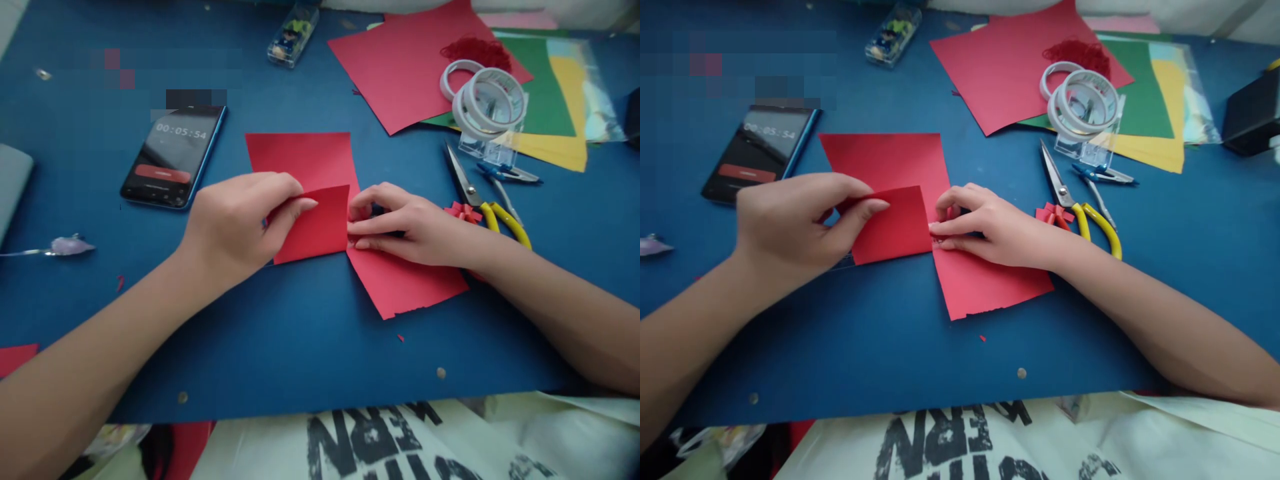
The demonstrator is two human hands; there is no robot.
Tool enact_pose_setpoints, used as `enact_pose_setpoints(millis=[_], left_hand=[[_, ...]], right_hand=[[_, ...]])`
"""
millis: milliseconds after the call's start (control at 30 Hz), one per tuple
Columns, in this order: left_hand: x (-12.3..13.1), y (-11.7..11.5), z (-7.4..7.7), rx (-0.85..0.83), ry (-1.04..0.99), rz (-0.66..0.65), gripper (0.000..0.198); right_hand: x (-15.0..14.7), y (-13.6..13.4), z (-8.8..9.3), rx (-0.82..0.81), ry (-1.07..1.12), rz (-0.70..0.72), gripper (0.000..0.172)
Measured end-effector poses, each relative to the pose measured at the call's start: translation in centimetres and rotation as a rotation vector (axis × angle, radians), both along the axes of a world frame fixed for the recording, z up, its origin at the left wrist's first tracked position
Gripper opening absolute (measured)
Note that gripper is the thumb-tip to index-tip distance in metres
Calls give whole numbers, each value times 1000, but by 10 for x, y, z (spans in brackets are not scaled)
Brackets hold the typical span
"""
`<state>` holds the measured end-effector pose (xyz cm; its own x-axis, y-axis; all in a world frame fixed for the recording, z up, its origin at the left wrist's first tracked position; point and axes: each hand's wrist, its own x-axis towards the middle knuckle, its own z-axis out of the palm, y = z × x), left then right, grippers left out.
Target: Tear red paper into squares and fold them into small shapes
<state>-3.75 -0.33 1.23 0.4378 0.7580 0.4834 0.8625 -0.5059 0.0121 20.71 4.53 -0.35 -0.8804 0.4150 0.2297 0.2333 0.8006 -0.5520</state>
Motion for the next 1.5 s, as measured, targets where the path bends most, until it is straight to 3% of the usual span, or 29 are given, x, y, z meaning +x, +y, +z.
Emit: enact_pose_setpoints(millis=[67,300,467,600,700,733,867,1067,1333,1500], left_hand=[[-1,7,-4,-52,-33,-24,33],[-5,18,-16,-92,-163,-20,24],[-5,15,-14,-91,-151,-28,22],[-5,-8,1,37,-52,-99,13],[2,-38,14,81,104,-387,7],[6,-47,17,95,141,-480,7],[23,-75,16,64,223,-538,26],[29,-79,6,6,280,-564,23],[28,-80,6,-57,338,-587,21],[30,-80,2,-37,274,-528,15]], right_hand=[[0,0,0,2,-7,2,20],[1,-1,1,-16,-15,-14,21],[1,-1,1,-17,-4,-4,20],[1,1,1,-33,2,-5,20],[2,3,0,-58,-7,-6,24],[2,4,0,-64,-13,-5,26],[2,5,-1,-67,-20,-13,29],[1,5,-3,-58,-1,-16,28],[0,3,-2,-26,3,-28,30],[1,3,-1,-32,-8,-27,29]])
